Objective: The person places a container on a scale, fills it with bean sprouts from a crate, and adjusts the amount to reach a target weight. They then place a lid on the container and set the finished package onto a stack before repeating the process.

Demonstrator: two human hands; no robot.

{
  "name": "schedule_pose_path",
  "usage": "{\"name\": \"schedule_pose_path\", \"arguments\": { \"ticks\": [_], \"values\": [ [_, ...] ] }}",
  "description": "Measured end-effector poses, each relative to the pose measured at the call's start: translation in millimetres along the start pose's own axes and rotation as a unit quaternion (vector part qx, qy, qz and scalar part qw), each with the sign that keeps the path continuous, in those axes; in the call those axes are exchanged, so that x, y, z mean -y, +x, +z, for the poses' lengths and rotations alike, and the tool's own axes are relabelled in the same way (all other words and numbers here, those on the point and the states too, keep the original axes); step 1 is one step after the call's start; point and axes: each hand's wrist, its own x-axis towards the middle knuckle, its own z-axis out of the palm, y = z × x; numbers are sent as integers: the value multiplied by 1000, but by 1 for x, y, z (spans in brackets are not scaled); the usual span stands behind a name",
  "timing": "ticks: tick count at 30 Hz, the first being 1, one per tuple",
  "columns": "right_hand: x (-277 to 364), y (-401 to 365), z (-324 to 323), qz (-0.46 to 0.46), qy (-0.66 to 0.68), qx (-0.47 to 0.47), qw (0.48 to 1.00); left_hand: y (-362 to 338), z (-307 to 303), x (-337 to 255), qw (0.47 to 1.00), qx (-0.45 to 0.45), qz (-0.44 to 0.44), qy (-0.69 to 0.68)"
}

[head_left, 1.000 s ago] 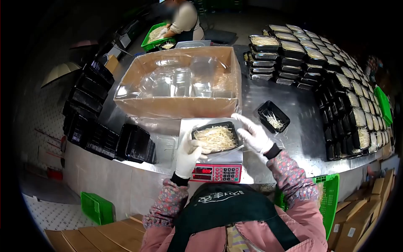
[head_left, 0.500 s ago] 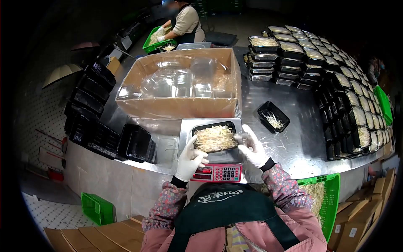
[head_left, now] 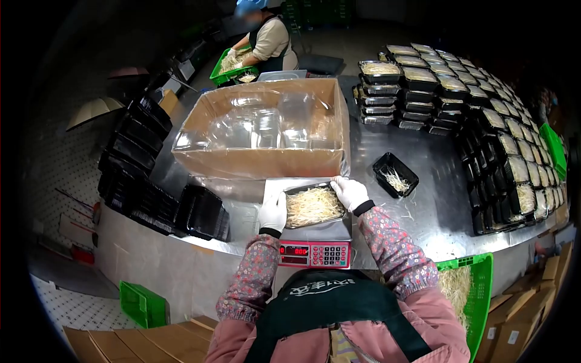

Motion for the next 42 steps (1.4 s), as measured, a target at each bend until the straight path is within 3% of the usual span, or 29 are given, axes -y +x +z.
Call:
{"name": "schedule_pose_path", "arguments": {
  "ticks": [9, 12, 13, 16, 20, 30, 36, 38, 39, 40, 42],
  "values": [
    [-8, 11, 7, 76, 112, 60, 989, 6, -2, 2, 993, 82, -86, -7],
    [-16, 11, 19, 94, 214, 54, 971, 4, 5, 9, 991, 66, -61, -100],
    [-31, 16, 41, 90, 267, 26, 959, 6, 25, 42, 986, 66, -28, -149],
    [-37, 20, 61, 111, 489, 37, 864, 8, 15, 38, 935, 143, -153, -285],
    [-45, 21, 66, 118, 532, 36, 838, 15, 8, 34, 902, 176, -219, -328],
    [-47, 22, 84, 94, 598, -11, 796, 18, 23, 42, 851, 123, -271, -432],
    [-50, 24, 82, 95, 550, -22, 829, 11, 35, 47, 835, 79, -217, -500],
    [-61, 33, 77, 126, 552, 13, 824, -1, 26, 42, 854, 76, -211, -470],
    [-47, 25, 42, 152, 521, 44, 839, -9, 19, 32, 838, 64, -247, -482],
    [-37, 22, 15, 213, 530, 82, 817, -16, 10, 21, 822, 51, -283, -492],
    [-34, 14, -3, 194, 539, 62, 817, -27, -14, 5, 798, 79, -374, -466]
  ]
}}
